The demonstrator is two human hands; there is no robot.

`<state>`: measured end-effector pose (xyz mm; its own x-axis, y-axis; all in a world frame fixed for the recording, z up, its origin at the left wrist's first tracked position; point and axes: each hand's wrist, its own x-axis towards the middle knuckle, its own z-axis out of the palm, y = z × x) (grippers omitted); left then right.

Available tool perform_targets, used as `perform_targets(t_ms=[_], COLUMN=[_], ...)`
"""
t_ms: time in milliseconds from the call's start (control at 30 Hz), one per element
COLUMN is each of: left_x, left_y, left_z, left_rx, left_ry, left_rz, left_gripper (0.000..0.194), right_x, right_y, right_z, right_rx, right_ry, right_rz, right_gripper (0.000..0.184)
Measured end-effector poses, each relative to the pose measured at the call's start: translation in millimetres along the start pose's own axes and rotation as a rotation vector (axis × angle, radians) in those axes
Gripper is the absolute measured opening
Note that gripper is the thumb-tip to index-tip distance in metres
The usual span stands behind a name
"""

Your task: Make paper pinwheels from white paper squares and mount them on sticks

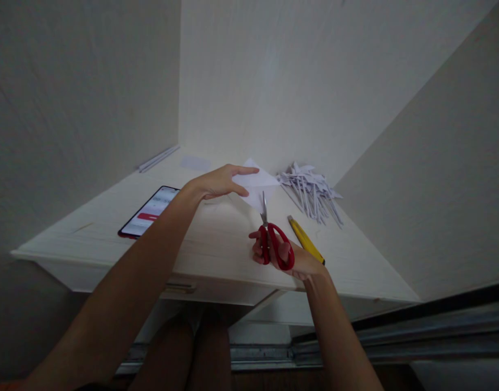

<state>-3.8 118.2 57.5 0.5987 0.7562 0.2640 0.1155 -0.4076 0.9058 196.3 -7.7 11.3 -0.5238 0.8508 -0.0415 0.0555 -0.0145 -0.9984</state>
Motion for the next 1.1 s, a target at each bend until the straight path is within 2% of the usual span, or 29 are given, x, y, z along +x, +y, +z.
perform_targets(t_ms=[133,367,567,1100], left_x=[-0.3,-1.6,-1.5,-2.5], left_y=[-1.5,0.8,0.3,-0.6], left_z=[-0.5,2.2,2.0,0.4], left_rx=[0.024,-0.131,-0.158,-0.062], left_ry=[0.015,0.030,0.032,0.035], left_rz=[0.008,-0.035,-0.041,0.021], left_gripper=[0.069,0.072,0.071,0.071], right_x=[-0.5,-2.3,-1.0,2.5], right_y=[-2.5,-5.6,-1.6,1.4], right_z=[0.4,1.8,-0.9,-3.5], right_rx=[-0.007,-0.012,-0.025,0.033], right_ry=[-0.015,-0.031,-0.038,-0.083], right_rz=[0.013,0.048,0.064,0.040], right_gripper=[0.074,0.076,0.077,0.073])
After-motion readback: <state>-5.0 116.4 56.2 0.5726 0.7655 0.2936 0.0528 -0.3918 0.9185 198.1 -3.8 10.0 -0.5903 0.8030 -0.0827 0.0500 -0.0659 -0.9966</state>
